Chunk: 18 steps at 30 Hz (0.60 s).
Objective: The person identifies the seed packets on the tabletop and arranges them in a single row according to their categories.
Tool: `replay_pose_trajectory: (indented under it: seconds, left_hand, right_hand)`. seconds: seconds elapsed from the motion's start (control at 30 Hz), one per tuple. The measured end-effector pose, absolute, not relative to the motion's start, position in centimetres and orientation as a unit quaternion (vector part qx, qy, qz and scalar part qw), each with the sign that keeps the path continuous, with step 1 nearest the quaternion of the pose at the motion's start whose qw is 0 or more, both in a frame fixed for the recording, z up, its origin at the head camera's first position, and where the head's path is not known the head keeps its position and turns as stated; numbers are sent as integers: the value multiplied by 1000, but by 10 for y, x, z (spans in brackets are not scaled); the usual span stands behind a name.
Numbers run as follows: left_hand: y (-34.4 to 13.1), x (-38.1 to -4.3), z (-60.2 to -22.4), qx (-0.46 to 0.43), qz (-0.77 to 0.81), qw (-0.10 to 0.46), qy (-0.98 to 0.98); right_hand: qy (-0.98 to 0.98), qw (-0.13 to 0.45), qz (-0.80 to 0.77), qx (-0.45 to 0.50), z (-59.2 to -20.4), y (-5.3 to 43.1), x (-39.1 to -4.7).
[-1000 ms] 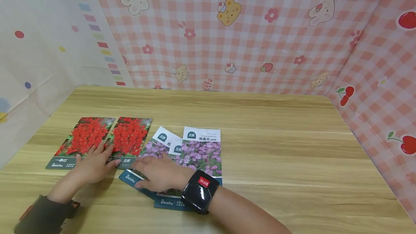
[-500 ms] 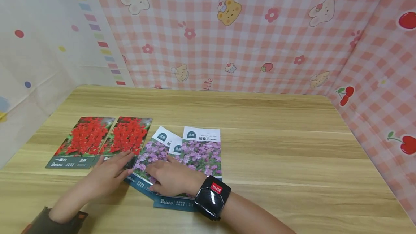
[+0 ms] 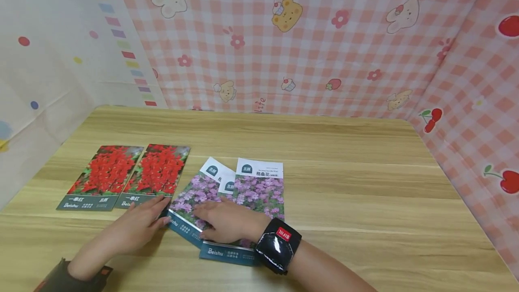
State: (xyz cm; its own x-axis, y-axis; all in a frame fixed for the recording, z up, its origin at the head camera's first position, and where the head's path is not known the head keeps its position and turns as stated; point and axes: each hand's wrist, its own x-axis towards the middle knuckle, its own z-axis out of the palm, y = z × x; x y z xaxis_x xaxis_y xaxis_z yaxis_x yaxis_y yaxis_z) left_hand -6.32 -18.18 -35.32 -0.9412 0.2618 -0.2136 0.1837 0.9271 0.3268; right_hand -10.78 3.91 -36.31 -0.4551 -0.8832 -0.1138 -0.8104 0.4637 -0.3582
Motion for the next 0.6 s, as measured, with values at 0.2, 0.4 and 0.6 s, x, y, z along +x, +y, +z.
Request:
replay_pose_trajectory:
  seconds: [0.2,0.4,0.6]
  left_hand:
    - [-180,-63,-353,108,157,132,973]
    - [-179,-63,-352,106,156,124,974]
    - [-177,-63,-350,113,152,103,976]
  right_hand:
    - [848,156,-140,-487,-363,59,-108]
    - [851,168,-167,-468,-364,82,-107]
    - [853,167,-194,-454,-366,107,-107]
